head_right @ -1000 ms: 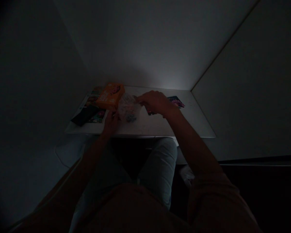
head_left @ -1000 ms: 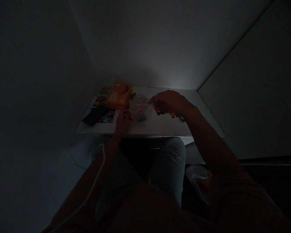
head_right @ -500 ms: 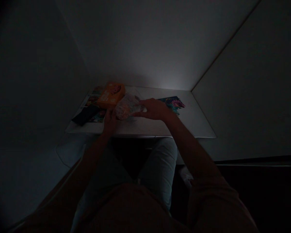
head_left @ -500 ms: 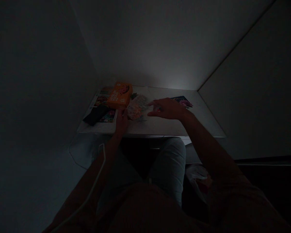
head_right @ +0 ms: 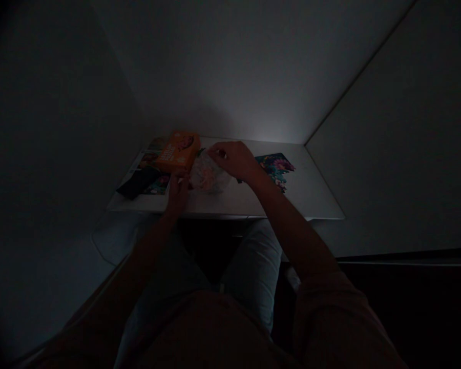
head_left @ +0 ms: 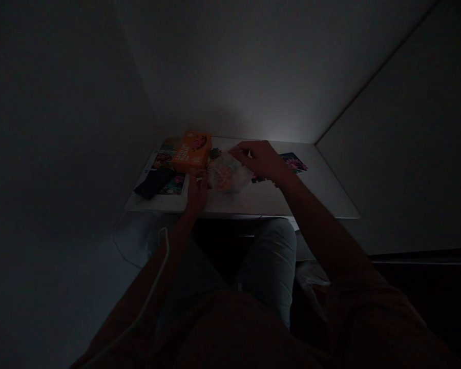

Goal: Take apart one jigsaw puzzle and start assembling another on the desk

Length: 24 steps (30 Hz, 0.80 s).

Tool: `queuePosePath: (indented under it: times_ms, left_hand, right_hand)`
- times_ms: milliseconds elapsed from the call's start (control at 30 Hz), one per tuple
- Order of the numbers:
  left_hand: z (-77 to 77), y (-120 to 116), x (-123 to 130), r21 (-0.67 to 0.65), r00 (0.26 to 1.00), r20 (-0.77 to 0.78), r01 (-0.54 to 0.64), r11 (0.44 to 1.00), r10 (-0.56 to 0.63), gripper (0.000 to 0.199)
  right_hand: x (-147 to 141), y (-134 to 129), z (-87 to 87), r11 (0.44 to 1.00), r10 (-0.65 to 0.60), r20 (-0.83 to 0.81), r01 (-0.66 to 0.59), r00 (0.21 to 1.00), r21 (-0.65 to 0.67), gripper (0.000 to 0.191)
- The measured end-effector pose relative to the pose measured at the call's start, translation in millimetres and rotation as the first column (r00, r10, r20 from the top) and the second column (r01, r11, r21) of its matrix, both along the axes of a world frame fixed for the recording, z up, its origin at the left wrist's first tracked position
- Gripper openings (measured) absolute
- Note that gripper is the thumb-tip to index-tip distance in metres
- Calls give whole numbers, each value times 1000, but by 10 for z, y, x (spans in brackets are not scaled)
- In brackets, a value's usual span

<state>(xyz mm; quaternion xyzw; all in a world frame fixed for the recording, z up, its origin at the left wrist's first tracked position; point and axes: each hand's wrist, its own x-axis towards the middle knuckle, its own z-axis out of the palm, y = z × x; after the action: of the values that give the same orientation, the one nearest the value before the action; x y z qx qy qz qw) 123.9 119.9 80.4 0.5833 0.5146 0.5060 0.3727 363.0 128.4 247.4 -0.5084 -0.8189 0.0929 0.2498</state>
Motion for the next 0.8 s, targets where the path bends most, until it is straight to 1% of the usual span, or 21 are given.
queuePosePath:
  times_ms: [33, 100, 167, 233, 367, 467, 533, 567, 700, 733, 800]
  left_hand:
    - [-30, 4, 6, 53, 1000, 30, -4, 999, 2, 33]
    - [-90, 20, 16, 160, 998, 67, 8, 987, -19, 35]
    - [-139, 48, 16, 218, 996, 80, 25, 976, -44, 33]
    - [-172, 83, 2, 188, 991, 125, 27, 982, -51, 32]
    - [-201, 158, -53, 68, 961, 275, -25, 997, 5, 32]
    - [-209, 191, -76, 40, 949, 315, -26, 999, 12, 33]
    - [-211, 189, -64, 37, 944, 330, -6, 999, -7, 35]
    - [-212, 181, -50, 39, 943, 333, 14, 999, -26, 40]
    - [-203, 133, 17, 18, 931, 318, 181, 983, -178, 76]
    - [-198, 123, 27, 4, 929, 311, 210, 978, -201, 80]
    - [-184, 107, 32, -23, 934, 292, 221, 975, -205, 77]
  right_hand:
    - [-12, -8, -23, 999, 15, -54, -17, 998, -35, 38]
    - [-35, -35, -62, 995, 36, -131, -48, 991, -91, 47]
    - [-46, -65, -85, 991, 46, -163, -66, 986, -120, 53]
    - [-36, -87, -96, 990, 30, -175, -53, 984, -131, 50]
    - [45, -100, -125, 985, -99, -251, 59, 963, -160, 46]
    - [101, -86, -174, 977, -143, -326, 81, 934, -198, 43]
    - [98, -70, -211, 976, -133, -383, 53, 914, -212, 42]
    - [81, -64, -228, 976, -123, -412, 34, 903, -216, 42]
    - [-75, -81, -248, 969, -58, -498, -70, 865, -235, 46]
    - [-110, -96, -239, 965, -26, -511, -112, 859, -237, 48]
    - [-118, -128, -214, 955, 52, -522, -195, 851, -223, 52]
